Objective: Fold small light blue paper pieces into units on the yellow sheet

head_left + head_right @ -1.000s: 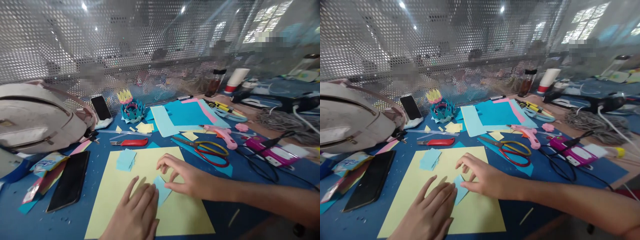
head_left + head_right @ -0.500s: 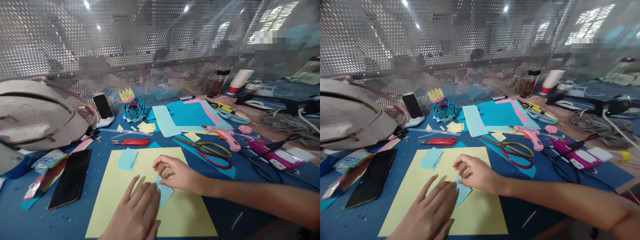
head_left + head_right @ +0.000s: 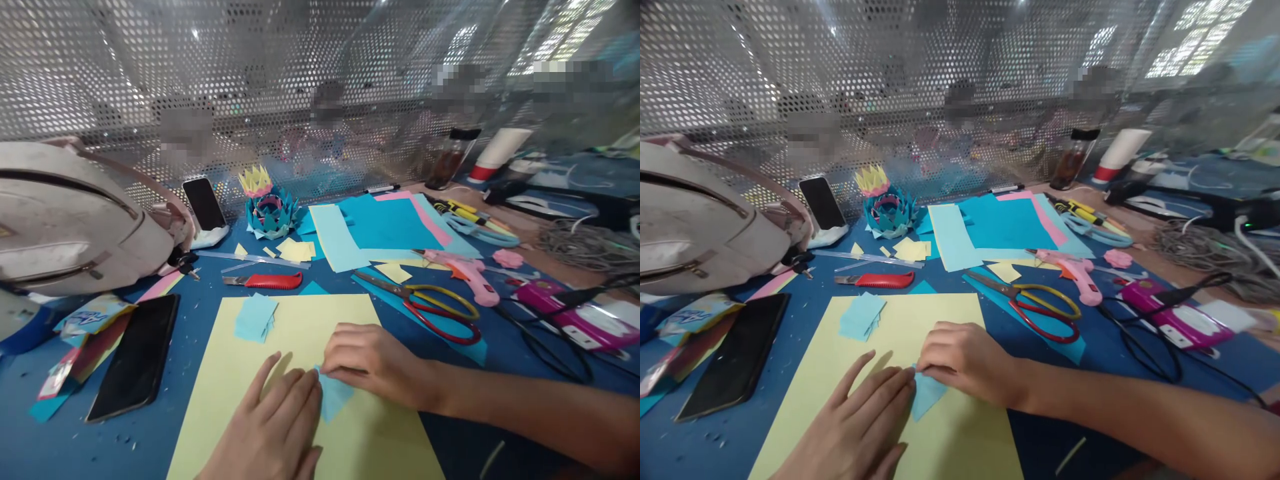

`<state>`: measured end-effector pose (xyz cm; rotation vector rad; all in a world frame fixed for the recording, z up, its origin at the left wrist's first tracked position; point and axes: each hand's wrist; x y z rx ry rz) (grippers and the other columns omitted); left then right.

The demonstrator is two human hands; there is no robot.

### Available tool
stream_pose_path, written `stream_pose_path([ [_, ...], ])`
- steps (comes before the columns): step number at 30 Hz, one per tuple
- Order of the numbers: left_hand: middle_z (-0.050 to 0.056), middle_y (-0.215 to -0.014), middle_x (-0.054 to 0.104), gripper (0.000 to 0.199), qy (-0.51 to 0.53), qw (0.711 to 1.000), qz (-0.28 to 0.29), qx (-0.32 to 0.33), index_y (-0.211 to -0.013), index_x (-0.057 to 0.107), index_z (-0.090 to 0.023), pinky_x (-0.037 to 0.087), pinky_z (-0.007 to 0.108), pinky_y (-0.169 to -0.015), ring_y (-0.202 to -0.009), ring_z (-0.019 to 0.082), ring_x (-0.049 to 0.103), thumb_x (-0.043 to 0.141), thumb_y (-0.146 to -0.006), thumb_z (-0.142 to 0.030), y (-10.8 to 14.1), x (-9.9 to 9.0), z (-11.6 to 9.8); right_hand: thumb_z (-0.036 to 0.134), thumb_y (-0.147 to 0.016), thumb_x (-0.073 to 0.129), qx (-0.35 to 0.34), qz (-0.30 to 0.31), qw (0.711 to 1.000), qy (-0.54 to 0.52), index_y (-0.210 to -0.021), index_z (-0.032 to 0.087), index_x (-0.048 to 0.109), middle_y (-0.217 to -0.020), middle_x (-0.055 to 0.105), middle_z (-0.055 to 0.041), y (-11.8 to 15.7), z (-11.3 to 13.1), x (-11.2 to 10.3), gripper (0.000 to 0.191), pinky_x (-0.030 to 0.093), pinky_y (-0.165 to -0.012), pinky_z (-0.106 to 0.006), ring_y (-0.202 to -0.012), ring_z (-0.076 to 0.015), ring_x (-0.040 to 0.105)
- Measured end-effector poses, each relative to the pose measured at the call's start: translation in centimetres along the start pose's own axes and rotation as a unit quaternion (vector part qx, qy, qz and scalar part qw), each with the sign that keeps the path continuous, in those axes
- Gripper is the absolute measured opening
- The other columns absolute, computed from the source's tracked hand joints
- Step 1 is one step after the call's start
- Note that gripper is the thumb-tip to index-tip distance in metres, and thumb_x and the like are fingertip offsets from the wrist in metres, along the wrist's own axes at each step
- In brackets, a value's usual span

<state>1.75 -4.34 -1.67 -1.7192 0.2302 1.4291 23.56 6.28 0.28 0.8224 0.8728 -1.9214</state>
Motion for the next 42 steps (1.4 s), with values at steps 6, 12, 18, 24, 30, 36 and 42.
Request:
stream_pose_path([
  [6,0.005,-0.116,0.071,0.036,0.002,1.000,-0.005,-0.004,-0.114,0.068,-0.013,0.012,0.042,-0.123,-0.111,0.021,0.059,0.055,-0.095,-0.040,-0.2,-0.1,0.3,0.022,-0.102,0.049,-0.096,0.018,0.995,0.019,-0.111,0.017,0.069,-0.107,0.071,-0.0080,0.5,-0.8,-0.7,0.023,0.051,-0.084,-0.027,-0.096,-0.0151,0.062],
  [12,0.005,-0.116,0.070,0.035,0.007,1.000,0.001,-0.004,-0.111,0.069,-0.013,0.010,0.041,-0.123,-0.112,0.020,0.058,0.054,-0.095,-0.040,-0.5,-0.1,0.6,0.021,-0.106,0.036,-0.132,0.026,0.989,0.069,-0.119,0.012,0.067,-0.109,0.073,-0.0130,1.1,-1.0,-1.3,0.035,0.055,-0.088,-0.030,-0.102,-0.0169,0.065],
  [18,0.008,-0.120,0.070,0.034,0.003,1.000,0.003,0.003,-0.110,0.070,-0.012,0.013,0.043,-0.123,-0.115,0.021,0.057,0.054,-0.096,-0.038,-0.5,0.0,0.7,0.018,-0.105,0.036,-0.153,0.018,0.984,0.094,-0.115,0.012,0.068,-0.108,0.074,-0.0118,1.2,-1.2,-1.3,0.034,0.055,-0.087,-0.028,-0.102,-0.0155,0.065],
  [24,0.009,-0.123,0.068,0.037,0.000,1.000,0.003,0.006,-0.112,0.070,-0.012,0.013,0.045,-0.123,-0.118,0.022,0.057,0.050,-0.098,-0.039,-0.4,0.3,0.7,0.017,-0.105,0.037,-0.156,0.008,0.984,0.090,-0.112,0.012,0.069,-0.106,0.074,-0.0122,1.2,-1.4,-1.0,0.033,0.056,-0.086,-0.028,-0.102,-0.0156,0.065],
  [30,0.009,-0.124,0.068,0.036,0.000,1.000,0.008,0.006,-0.112,0.070,-0.012,0.013,0.046,-0.122,-0.119,0.023,0.055,0.050,-0.098,-0.039,-0.5,0.3,0.7,0.017,-0.105,0.036,-0.142,0.007,0.986,0.085,-0.113,0.011,0.069,-0.106,0.073,-0.0107,1.3,-1.2,-0.7,0.034,0.055,-0.089,-0.027,-0.100,-0.0155,0.064],
  [36,0.006,-0.124,0.068,0.038,-0.018,1.000,0.015,0.017,-0.118,0.069,-0.017,0.011,0.048,-0.122,-0.115,0.023,0.056,0.049,-0.098,-0.043,-0.4,0.4,0.7,0.015,-0.103,0.041,-0.129,-0.007,0.989,0.074,-0.113,0.009,0.068,-0.108,0.072,-0.0100,1.6,-0.7,-0.3,0.029,0.053,-0.086,-0.029,-0.098,-0.0170,0.062],
  [42,0.007,-0.124,0.065,0.038,-0.017,0.999,0.020,0.020,-0.120,0.068,-0.018,0.011,0.048,-0.121,-0.114,0.023,0.055,0.046,-0.100,-0.041,-0.5,0.2,0.9,0.016,-0.102,0.042,-0.107,0.011,0.992,0.074,-0.112,0.012,0.068,-0.108,0.072,-0.0084,1.6,-0.4,-0.4,0.027,0.050,-0.087,-0.029,-0.097,-0.0171,0.060],
])
Point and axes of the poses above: each hand's wrist, its own y-axis away from the middle knuckle, its own x-axis out of the palm, z = x × y
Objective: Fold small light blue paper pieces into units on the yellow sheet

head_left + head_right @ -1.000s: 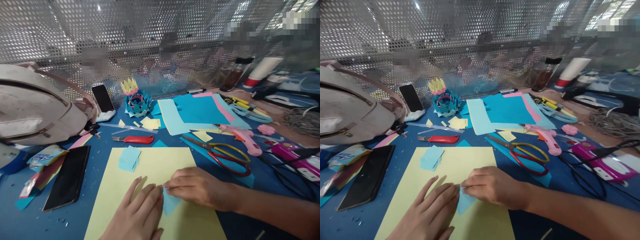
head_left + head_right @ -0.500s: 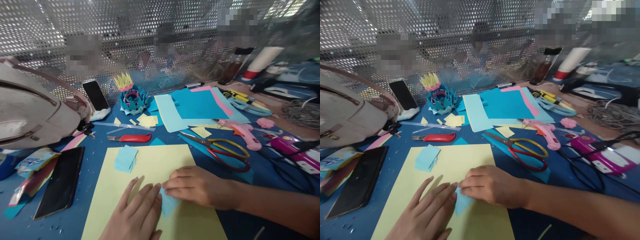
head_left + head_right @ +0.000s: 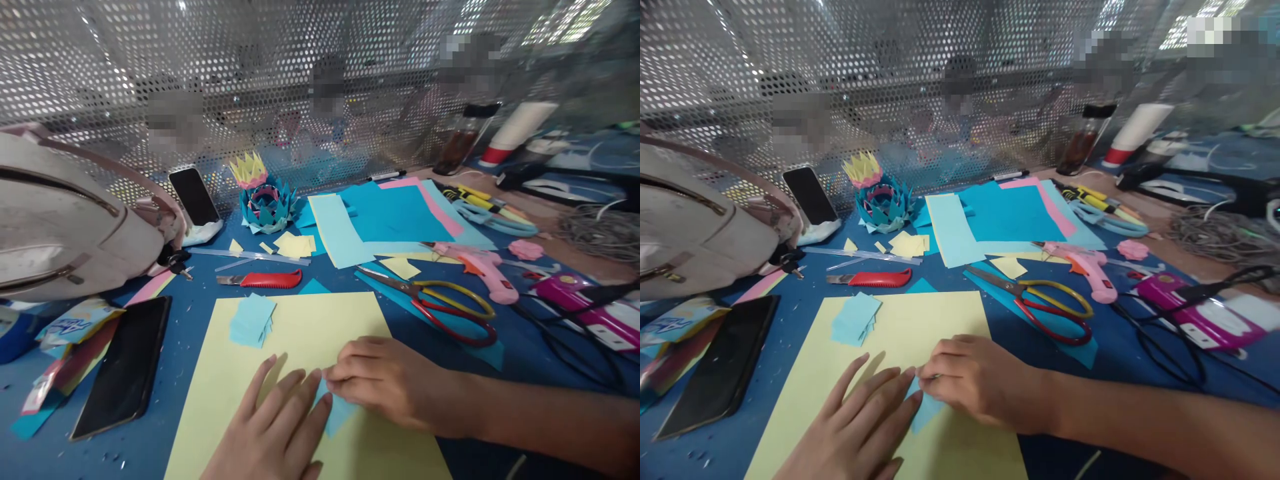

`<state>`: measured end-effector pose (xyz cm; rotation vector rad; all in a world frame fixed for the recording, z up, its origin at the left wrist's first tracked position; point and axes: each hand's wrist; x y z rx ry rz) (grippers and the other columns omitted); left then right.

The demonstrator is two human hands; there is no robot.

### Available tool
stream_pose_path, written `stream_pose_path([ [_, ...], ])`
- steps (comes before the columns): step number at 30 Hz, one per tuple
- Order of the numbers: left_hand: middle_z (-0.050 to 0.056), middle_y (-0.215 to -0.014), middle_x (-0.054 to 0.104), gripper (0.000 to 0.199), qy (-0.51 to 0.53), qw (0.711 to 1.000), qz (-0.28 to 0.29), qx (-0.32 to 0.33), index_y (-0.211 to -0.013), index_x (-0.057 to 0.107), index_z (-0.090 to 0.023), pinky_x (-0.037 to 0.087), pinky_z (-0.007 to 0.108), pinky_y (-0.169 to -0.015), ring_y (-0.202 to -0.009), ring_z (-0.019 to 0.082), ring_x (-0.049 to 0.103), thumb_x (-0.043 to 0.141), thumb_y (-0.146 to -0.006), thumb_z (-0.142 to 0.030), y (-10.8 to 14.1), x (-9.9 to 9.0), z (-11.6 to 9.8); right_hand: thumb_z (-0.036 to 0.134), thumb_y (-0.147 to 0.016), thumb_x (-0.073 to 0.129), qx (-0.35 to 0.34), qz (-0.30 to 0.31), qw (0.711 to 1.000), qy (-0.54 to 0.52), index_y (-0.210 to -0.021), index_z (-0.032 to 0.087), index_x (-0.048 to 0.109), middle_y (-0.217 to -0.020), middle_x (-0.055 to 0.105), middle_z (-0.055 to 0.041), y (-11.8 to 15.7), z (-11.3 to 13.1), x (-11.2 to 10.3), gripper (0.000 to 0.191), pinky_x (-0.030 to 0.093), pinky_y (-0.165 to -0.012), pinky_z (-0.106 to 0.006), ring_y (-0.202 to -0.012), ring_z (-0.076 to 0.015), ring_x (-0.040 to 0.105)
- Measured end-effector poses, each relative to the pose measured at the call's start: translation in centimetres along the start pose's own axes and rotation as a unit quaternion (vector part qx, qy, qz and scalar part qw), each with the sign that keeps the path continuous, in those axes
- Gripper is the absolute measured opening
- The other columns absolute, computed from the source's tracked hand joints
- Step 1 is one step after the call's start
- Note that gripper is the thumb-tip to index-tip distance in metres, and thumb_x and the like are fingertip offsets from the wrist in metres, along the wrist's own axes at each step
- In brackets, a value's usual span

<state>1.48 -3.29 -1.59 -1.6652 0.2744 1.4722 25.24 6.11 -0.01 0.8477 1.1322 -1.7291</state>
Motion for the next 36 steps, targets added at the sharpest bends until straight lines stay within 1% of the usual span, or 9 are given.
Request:
stream_pose_path([
  [4,0.010,-0.116,0.064,0.037,0.025,0.999,0.021,-0.007,-0.120,0.066,-0.019,0.030,0.045,-0.112,-0.111,0.024,0.056,0.046,-0.100,-0.041,-0.3,-0.7,0.3,0.022,-0.103,0.044,0.009,-0.002,0.999,0.038,-0.111,0.017,0.068,-0.110,0.070,-0.0077,-0.2,0.0,-0.3,0.027,0.048,-0.085,-0.031,-0.098,-0.0178,0.058],
  [7,0.010,-0.104,0.062,0.037,0.049,0.998,0.006,-0.026,-0.121,0.066,-0.018,0.040,0.048,-0.104,-0.102,0.025,0.058,0.044,-0.099,-0.039,-0.1,-0.7,0.0,0.031,-0.101,0.047,0.017,0.004,0.997,0.074,-0.120,0.020,0.066,-0.116,0.067,-0.0074,-0.3,0.0,-0.1,0.028,0.046,-0.084,-0.035,-0.099,-0.0204,0.056],
  [10,0.010,-0.101,0.058,0.039,0.087,0.994,-0.016,-0.059,-0.121,0.065,-0.017,0.038,0.053,-0.105,-0.100,0.025,0.057,0.039,-0.099,-0.035,0.4,-0.2,-0.5,0.043,-0.098,0.052,0.022,0.031,0.993,0.111,-0.128,0.020,0.061,-0.120,0.064,-0.0088,-0.5,0.0,0.4,0.038,0.044,-0.084,-0.037,-0.099,-0.0220,0.054],
  [13,0.010,-0.106,0.057,0.038,0.120,0.990,-0.005,-0.073,-0.125,0.063,-0.018,0.035,0.056,-0.107,-0.102,0.026,0.055,0.043,-0.097,-0.034,0.8,0.3,-0.8,0.052,-0.095,0.054,0.020,0.052,0.988,0.147,-0.135,0.023,0.056,-0.125,0.062,-0.0095,-0.3,0.1,0.5,0.049,0.044,-0.084,-0.039,-0.102,-0.0238,0.054],
  [17,0.010,-0.108,0.057,0.038,0.149,0.986,0.009,-0.079,-0.127,0.061,-0.017,0.031,0.056,-0.110,-0.104,0.026,0.054,0.045,-0.095,-0.032,1.0,0.2,-0.8,0.055,-0.100,0.041,0.014,0.077,0.985,0.154,-0.144,0.021,0.047,-0.148,0.047,-0.0112,0.7,0.3,-0.2,0.056,0.043,-0.091,-0.042,-0.116,-0.0271,0.050],
  [20,0.010,-0.108,0.058,0.038,0.159,0.984,0.012,-0.079,-0.128,0.060,-0.017,0.029,0.056,-0.111,-0.104,0.026,0.053,0.046,-0.095,-0.030,0.8,-0.2,-0.8,0.055,-0.101,0.036,0.015,0.086,0.985,0.152,-0.144,0.019,0.047,-0.154,0.039,-0.0117,1.8,0.3,-0.8,0.057,0.042,-0.097,-0.044,-0.124,-0.0284,0.046],
  [28,0.011,-0.115,0.058,0.039,0.155,0.985,0.031,-0.073,-0.130,0.059,-0.017,0.027,0.057,-0.113,-0.108,0.027,0.053,0.050,-0.093,-0.026,0.8,-0.5,-0.9,0.049,-0.099,0.049,0.018,0.067,0.980,0.187,-0.136,0.022,0.055,-0.143,0.054,-0.0060,2.5,0.7,-0.9,0.047,0.042,-0.096,-0.040,-0.126,-0.0261,0.047],
  [33,0.011,-0.118,0.057,0.043,0.142,0.985,0.089,-0.051,-0.134,0.055,-0.017,0.030,0.056,-0.113,-0.112,0.027,0.053,0.055,-0.092,-0.024,0.7,-1.4,-0.6,0.050,-0.098,0.051,0.011,0.055,0.982,0.181,-0.130,0.020,0.060,-0.142,0.055,-0.0074,2.6,1.3,-1.1,0.045,0.041,-0.096,-0.041,-0.124,-0.0268,0.048],
  [36,0.012,-0.118,0.058,0.044,0.137,0.984,0.101,-0.059,-0.135,0.054,-0.017,0.030,0.058,-0.114,-0.114,0.028,0.052,0.055,-0.092,-0.023,0.5,-1.9,-0.6,0.046,-0.097,0.054,0.045,0.048,0.986,0.156,-0.127,0.021,0.062,-0.134,0.060,-0.0085,2.7,1.8,-1.4,0.040,0.041,-0.095,-0.041,-0.121,-0.0271,0.049],
])
Point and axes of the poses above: each hand's wrist, its own y-axis away from the middle knuckle, its own x-axis out of the palm, z = x × y
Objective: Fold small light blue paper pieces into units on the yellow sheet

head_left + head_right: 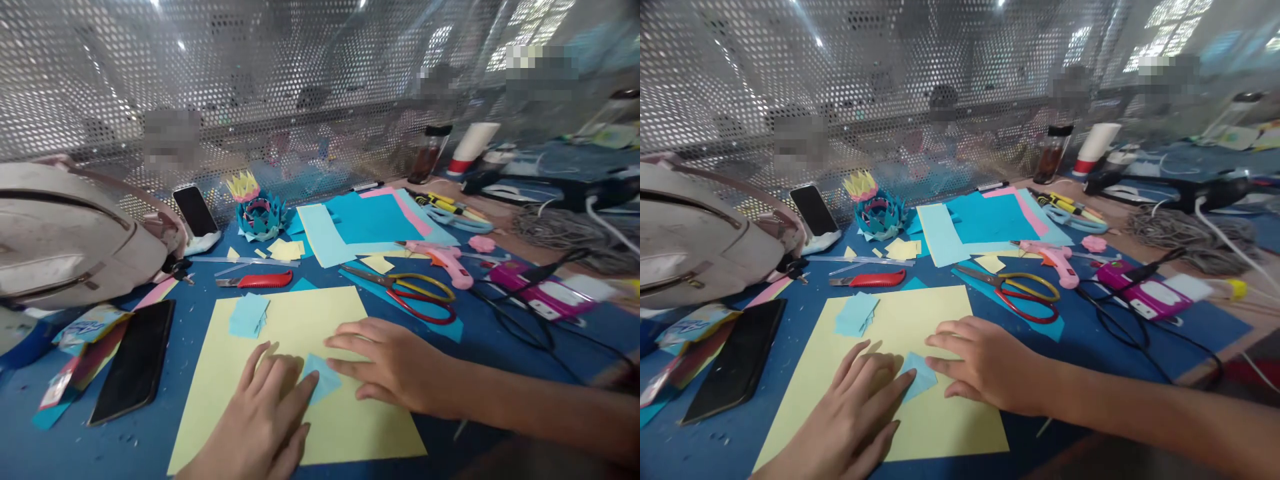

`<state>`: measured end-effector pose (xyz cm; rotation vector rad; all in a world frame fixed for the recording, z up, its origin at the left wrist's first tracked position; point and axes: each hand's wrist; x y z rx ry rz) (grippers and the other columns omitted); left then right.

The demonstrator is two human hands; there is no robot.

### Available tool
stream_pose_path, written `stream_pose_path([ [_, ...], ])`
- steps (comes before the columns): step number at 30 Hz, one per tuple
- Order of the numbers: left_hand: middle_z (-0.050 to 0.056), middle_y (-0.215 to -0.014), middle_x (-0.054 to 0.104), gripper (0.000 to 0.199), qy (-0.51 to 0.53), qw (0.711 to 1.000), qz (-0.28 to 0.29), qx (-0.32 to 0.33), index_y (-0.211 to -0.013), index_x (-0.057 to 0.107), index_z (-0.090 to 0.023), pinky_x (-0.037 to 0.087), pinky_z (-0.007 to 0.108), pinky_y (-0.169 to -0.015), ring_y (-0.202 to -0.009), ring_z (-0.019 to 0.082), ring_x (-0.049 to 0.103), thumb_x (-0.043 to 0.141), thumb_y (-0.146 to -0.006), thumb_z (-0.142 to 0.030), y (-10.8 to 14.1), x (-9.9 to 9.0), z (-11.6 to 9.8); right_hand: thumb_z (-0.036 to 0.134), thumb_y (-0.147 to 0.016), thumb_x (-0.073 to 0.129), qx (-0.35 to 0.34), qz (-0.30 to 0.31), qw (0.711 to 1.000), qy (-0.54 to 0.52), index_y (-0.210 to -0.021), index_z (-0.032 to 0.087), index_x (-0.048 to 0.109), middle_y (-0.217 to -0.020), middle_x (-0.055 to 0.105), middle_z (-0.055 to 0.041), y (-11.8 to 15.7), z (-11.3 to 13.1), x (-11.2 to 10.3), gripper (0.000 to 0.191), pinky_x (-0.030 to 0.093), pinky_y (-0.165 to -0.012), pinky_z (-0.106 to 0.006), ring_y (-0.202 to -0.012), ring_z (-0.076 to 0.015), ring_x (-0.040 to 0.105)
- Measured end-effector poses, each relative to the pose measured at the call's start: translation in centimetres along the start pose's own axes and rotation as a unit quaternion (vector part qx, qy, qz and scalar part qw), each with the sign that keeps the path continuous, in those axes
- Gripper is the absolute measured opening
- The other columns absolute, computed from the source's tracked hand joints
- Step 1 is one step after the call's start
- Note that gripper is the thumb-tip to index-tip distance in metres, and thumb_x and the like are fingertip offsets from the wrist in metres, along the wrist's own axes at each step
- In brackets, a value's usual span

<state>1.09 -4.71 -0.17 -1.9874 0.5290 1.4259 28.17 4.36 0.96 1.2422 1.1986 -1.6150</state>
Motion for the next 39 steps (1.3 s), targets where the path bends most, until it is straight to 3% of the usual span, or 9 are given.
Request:
stream_pose_path([
  [4,0.015,-0.121,0.060,0.045,-0.019,0.999,-0.010,0.040,-0.136,0.052,-0.011,0.039,0.056,-0.109,-0.116,0.029,0.053,0.048,-0.091,-0.015,-0.4,-0.1,-0.3,0.035,-0.099,0.052,0.031,0.011,0.997,-0.066,-0.123,0.022,0.064,-0.125,0.063,-0.0083,-0.4,0.4,-0.6,0.029,0.041,-0.093,-0.040,-0.116,-0.0259,0.051],
  [7,0.014,-0.122,0.063,0.045,-0.044,0.997,-0.024,0.061,-0.136,0.052,-0.009,0.047,0.050,-0.103,-0.113,0.028,0.056,0.046,-0.092,-0.012,-0.6,0.1,-0.7,0.024,-0.099,0.048,0.067,0.004,0.992,-0.107,-0.115,0.021,0.067,-0.109,0.066,-0.0074,-1.3,0.5,-0.3,0.025,0.042,-0.085,-0.035,-0.100,-0.0214,0.056],
  [12,0.015,-0.114,0.068,0.037,-0.068,0.992,-0.055,0.096,-0.130,0.057,-0.004,0.054,0.046,-0.093,-0.103,0.029,0.063,0.042,-0.097,-0.010,-0.6,0.4,-1.1,0.023,-0.095,0.059,0.101,0.011,0.985,-0.137,-0.110,0.022,0.068,-0.099,0.065,-0.0040,-2.9,0.3,0.7,0.017,0.041,-0.075,-0.029,-0.092,-0.0185,0.058],
  [18,0.013,-0.109,0.072,0.032,-0.069,0.979,-0.085,0.171,-0.120,0.064,-0.007,0.059,0.035,-0.087,-0.100,0.024,0.068,0.038,-0.102,-0.014,-0.5,0.1,-1.3,0.027,-0.088,0.071,0.130,0.053,0.980,-0.142,-0.101,0.021,0.066,-0.092,0.067,0.0005,-4.4,0.4,0.1,0.015,0.041,-0.071,-0.027,-0.089,-0.0168,0.060],
  [22,0.012,-0.112,0.073,0.033,-0.079,0.977,-0.090,0.176,-0.119,0.065,-0.008,0.060,0.035,-0.088,-0.100,0.023,0.070,0.037,-0.103,-0.014,-0.4,0.0,-1.4,0.025,-0.091,0.067,0.075,0.049,0.989,-0.120,-0.089,0.022,0.068,-0.088,0.067,0.0017,-4.9,0.2,0.1,0.004,0.041,-0.073,-0.027,-0.087,-0.0145,0.058],
  [31,0.017,-0.113,0.072,0.033,-0.085,0.980,-0.107,0.144,-0.122,0.061,-0.004,0.057,0.040,-0.094,-0.106,0.026,0.068,0.040,-0.098,-0.010,0.3,0.9,-0.8,0.022,-0.101,0.047,-0.099,-0.044,0.994,-0.013,-0.094,0.022,0.067,-0.097,0.071,0.0013,-4.4,-0.5,0.7,0.021,0.034,-0.065,-0.030,-0.085,-0.0141,0.055],
  [39,0.008,-0.107,0.074,0.026,-0.120,0.974,-0.158,0.105,-0.110,0.069,-0.011,0.053,0.039,-0.095,-0.101,0.023,0.067,0.047,-0.096,-0.010,-0.2,1.1,-0.9,0.030,-0.100,0.050,-0.119,-0.020,0.990,-0.066,-0.107,0.023,0.070,-0.104,0.071,-0.0018,-3.5,-1.7,1.0,0.022,0.042,-0.070,-0.029,-0.089,-0.0145,0.058],
])
Point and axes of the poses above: each hand's wrist, its own y-axis away from the middle knuckle, its own x-axis out of the palm, z = x × y
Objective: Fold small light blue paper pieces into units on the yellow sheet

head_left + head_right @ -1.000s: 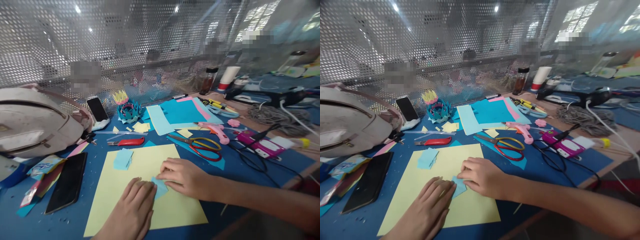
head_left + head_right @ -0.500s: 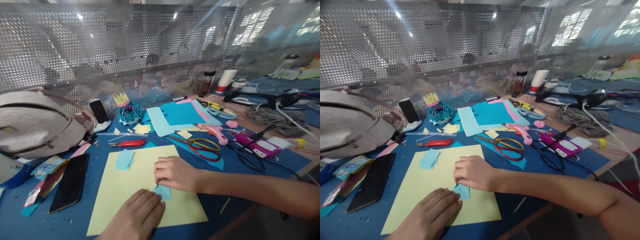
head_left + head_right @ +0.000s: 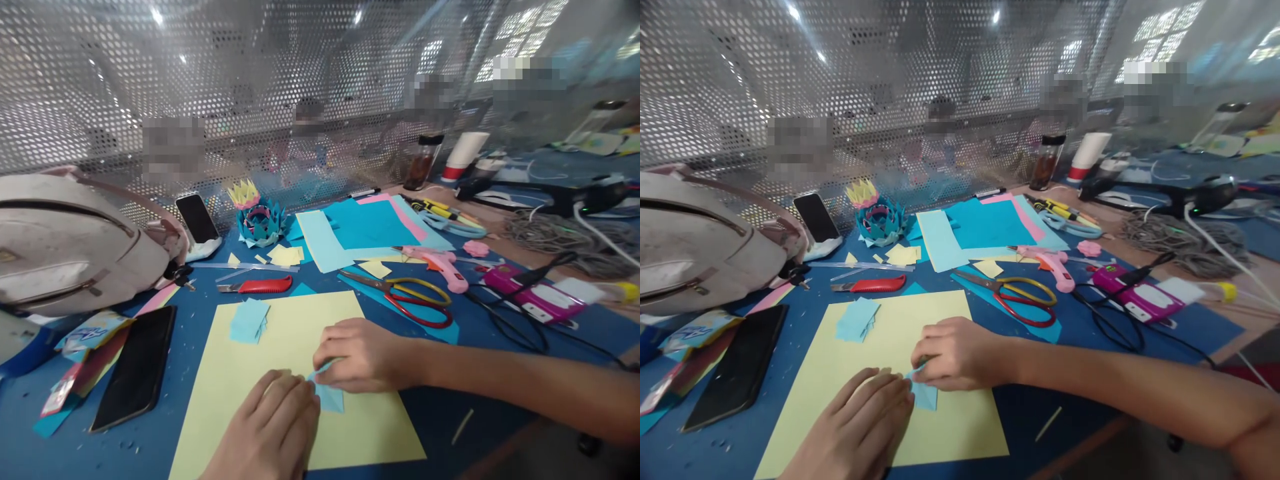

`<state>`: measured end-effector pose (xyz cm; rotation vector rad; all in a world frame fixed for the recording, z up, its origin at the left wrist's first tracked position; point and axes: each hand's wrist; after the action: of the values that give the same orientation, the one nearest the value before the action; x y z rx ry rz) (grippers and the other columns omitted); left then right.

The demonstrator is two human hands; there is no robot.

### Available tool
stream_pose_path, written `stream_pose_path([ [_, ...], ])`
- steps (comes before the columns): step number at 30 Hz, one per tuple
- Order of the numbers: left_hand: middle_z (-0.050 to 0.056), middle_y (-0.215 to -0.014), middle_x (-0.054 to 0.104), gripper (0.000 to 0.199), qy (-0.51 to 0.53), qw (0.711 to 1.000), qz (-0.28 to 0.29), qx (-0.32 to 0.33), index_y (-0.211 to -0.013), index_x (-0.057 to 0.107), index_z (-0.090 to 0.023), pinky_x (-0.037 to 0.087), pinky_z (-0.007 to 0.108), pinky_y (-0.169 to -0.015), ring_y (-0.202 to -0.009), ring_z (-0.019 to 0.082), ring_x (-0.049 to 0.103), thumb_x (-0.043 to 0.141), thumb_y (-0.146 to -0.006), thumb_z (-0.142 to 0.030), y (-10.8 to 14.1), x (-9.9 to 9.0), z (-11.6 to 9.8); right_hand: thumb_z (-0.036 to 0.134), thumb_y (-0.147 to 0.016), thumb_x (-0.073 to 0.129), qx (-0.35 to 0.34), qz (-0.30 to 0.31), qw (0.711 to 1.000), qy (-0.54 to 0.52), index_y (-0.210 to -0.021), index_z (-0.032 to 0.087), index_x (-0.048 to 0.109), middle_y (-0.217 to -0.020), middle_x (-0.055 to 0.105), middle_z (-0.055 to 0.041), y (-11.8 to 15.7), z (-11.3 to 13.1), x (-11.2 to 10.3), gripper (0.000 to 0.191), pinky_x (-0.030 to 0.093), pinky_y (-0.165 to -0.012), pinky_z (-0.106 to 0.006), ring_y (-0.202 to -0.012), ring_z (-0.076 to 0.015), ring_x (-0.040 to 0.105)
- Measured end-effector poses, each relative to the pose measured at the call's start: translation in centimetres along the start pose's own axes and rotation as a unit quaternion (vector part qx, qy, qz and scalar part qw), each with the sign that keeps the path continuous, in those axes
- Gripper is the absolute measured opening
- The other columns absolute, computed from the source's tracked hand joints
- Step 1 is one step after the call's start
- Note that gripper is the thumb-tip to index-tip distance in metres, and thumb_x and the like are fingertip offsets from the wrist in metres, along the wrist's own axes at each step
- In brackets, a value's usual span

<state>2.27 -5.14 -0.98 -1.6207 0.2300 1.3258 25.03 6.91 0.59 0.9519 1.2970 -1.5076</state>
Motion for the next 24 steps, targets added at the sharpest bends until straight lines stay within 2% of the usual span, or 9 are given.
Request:
stream_pose_path([
  [3,0.007,-0.106,0.074,0.024,-0.004,1.000,0.006,-0.004,-0.107,0.070,-0.013,0.051,0.037,-0.098,-0.102,0.021,0.066,0.047,-0.097,-0.011,-0.3,0.0,0.1,0.031,-0.100,0.052,0.007,-0.002,1.000,-0.020,-0.111,0.024,0.070,-0.106,0.071,-0.0044,0.3,-0.2,-0.1,0.023,0.043,-0.072,-0.029,-0.090,-0.0158,0.059],
  [10,0.004,-0.096,0.074,0.022,0.024,0.999,0.006,-0.024,-0.095,0.070,-0.015,0.048,0.035,-0.104,-0.095,0.017,0.067,0.049,-0.097,-0.011,-0.7,0.3,0.4,0.034,-0.101,0.050,0.006,-0.001,0.999,-0.037,-0.114,0.025,0.070,-0.112,0.071,-0.0027,0.8,-0.4,0.0,0.025,0.043,-0.076,-0.030,-0.092,-0.0162,0.059],
  [13,0.002,-0.097,0.074,0.021,0.036,0.999,0.005,-0.019,-0.096,0.071,-0.016,0.039,0.035,-0.112,-0.096,0.016,0.066,0.050,-0.097,-0.013,-0.8,0.4,0.6,0.035,-0.100,0.053,0.017,-0.012,0.998,-0.051,-0.109,0.026,0.072,-0.113,0.070,-0.0034,0.8,-0.1,0.0,0.023,0.042,-0.077,-0.031,-0.094,-0.0175,0.059],
  [15,0.001,-0.099,0.074,0.022,0.042,0.999,0.004,-0.021,-0.096,0.071,-0.017,0.031,0.036,-0.117,-0.097,0.015,0.066,0.049,-0.098,-0.014,-0.6,0.5,0.6,0.034,-0.098,0.057,0.052,-0.025,0.995,-0.087,-0.105,0.026,0.074,-0.111,0.070,-0.0039,0.6,0.1,-0.1,0.020,0.042,-0.077,-0.030,-0.093,-0.0172,0.059],
  [19,0.002,-0.104,0.073,0.022,0.040,0.999,0.010,-0.014,-0.102,0.070,-0.017,0.022,0.038,-0.121,-0.104,0.017,0.064,0.049,-0.097,-0.023,-0.2,0.8,0.7,0.029,-0.096,0.060,0.177,-0.023,0.969,-0.173,-0.092,0.021,0.072,-0.092,0.068,-0.0027,-0.2,0.4,0.0,0.016,0.042,-0.074,-0.025,-0.087,-0.0140,0.059],
  [21,0.003,-0.106,0.072,0.023,0.040,0.999,0.019,-0.007,-0.104,0.069,-0.017,0.022,0.039,-0.121,-0.107,0.018,0.062,0.050,-0.097,-0.027,0.0,0.8,0.7,0.032,-0.092,0.067,0.226,0.002,0.955,-0.191,-0.094,0.020,0.068,-0.088,0.067,-0.0007,-0.8,0.3,0.1,0.013,0.041,-0.070,-0.024,-0.086,-0.0142,0.060],
  [24,0.004,-0.109,0.071,0.023,0.047,0.999,0.025,-0.008,-0.106,0.068,-0.017,0.024,0.040,-0.120,-0.110,0.019,0.061,0.051,-0.096,-0.028,0.1,0.6,0.7,0.036,-0.082,0.077,0.264,0.058,0.943,-0.194,-0.092,0.021,0.064,-0.085,0.065,0.0025,-1.8,0.1,-0.2,0.023,0.038,-0.066,-0.023,-0.087,-0.0150,0.061],
])
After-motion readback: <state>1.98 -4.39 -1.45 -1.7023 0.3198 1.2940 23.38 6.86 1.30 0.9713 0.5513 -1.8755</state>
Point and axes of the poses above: each hand's wrist, its own y-axis away from the middle knuckle, its own x-axis out of the palm, z = x × y
